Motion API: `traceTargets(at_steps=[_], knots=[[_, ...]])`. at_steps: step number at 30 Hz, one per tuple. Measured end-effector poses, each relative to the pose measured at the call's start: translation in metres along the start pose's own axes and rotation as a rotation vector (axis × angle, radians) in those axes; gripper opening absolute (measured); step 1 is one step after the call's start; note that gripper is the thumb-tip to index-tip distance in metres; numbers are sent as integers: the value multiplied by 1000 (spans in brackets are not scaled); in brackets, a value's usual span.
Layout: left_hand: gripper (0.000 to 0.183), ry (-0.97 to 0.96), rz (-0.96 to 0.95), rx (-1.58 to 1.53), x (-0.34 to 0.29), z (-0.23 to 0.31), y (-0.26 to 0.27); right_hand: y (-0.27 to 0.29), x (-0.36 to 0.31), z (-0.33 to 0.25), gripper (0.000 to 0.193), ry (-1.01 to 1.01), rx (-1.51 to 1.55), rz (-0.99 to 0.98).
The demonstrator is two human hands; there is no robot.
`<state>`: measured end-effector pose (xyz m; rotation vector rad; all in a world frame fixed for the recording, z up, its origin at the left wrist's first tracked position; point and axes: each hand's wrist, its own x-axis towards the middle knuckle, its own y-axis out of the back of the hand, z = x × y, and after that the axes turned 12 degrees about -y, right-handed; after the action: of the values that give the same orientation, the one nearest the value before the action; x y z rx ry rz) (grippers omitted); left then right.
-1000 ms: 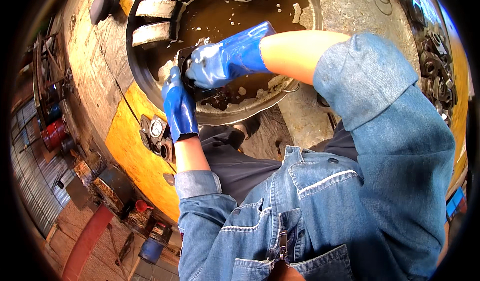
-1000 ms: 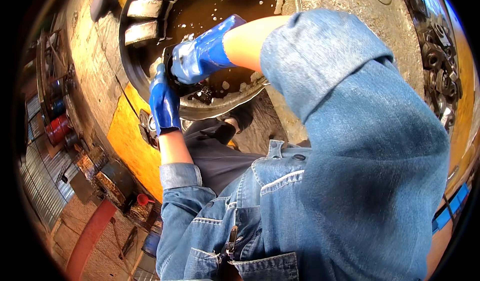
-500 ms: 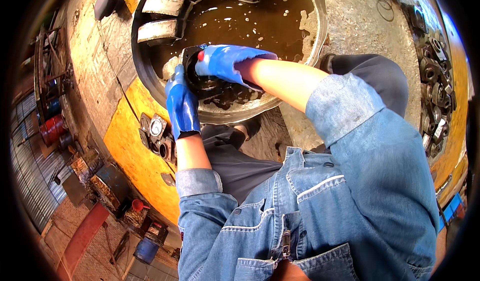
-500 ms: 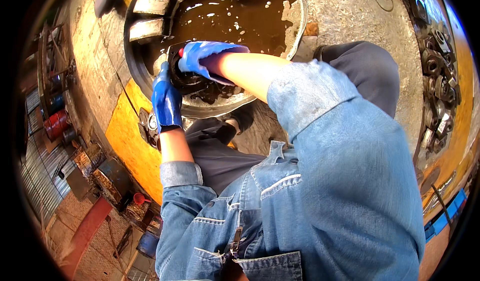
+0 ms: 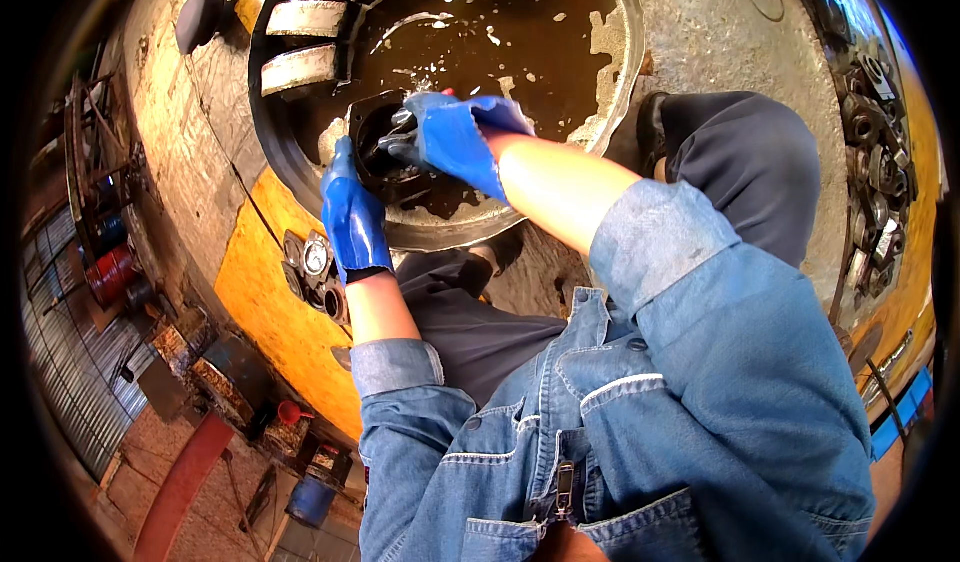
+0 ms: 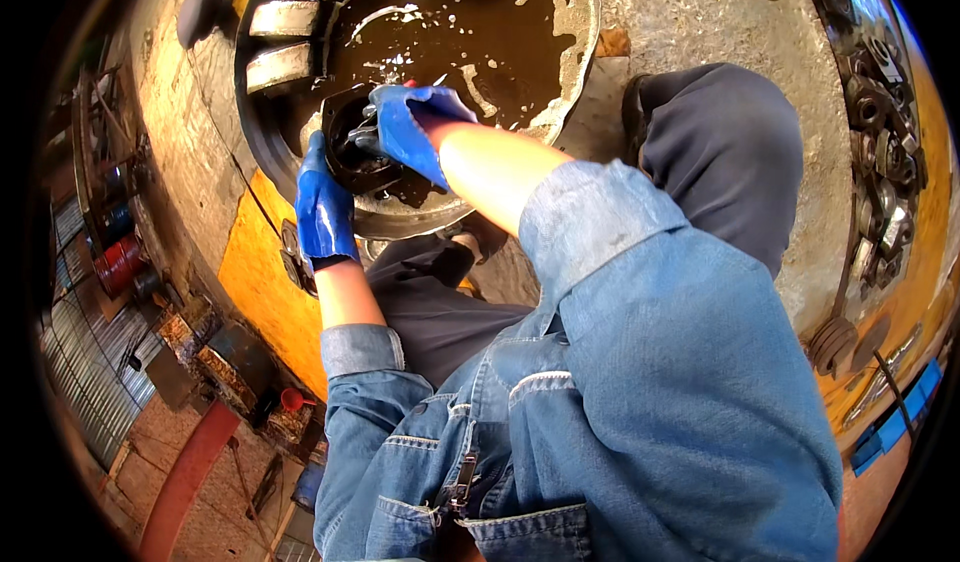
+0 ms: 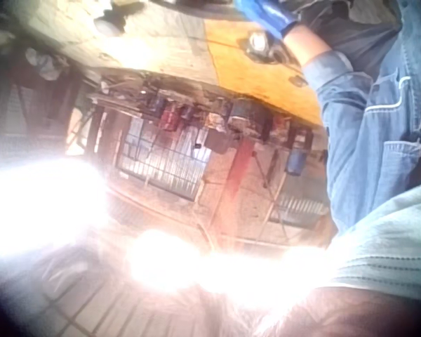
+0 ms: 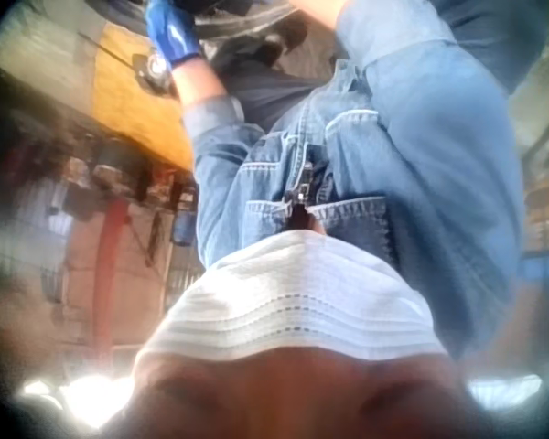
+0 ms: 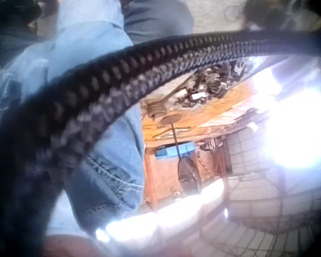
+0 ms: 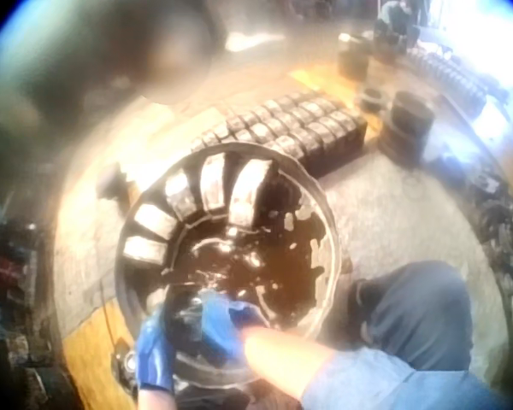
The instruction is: The person cleans industrial metal parts by submerging them in a liquid bath and using a brush. They scrub the inner and outer surfaces of the parts one at a time while wearing blue protective gloves.
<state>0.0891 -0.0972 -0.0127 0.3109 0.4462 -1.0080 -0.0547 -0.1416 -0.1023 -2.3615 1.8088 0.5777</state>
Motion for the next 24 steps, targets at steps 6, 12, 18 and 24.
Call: traceTargets(at_steps=[6, 12, 18, 24], knots=[[50, -78, -45, 35, -5, 1, -1, 29, 28, -18, 33, 408, -883, -269], [48, -122, -53, -32, 8, -10, 7, 43, 12, -106, 37, -51, -673, -564], [52, -153, -54, -24, -18, 3, -8, 21, 8, -83, 20, 467, -1369, -736], [50, -247, -101, 1, -24, 3, 2, 41, 14, -68, 8, 1052, -1047, -802]])
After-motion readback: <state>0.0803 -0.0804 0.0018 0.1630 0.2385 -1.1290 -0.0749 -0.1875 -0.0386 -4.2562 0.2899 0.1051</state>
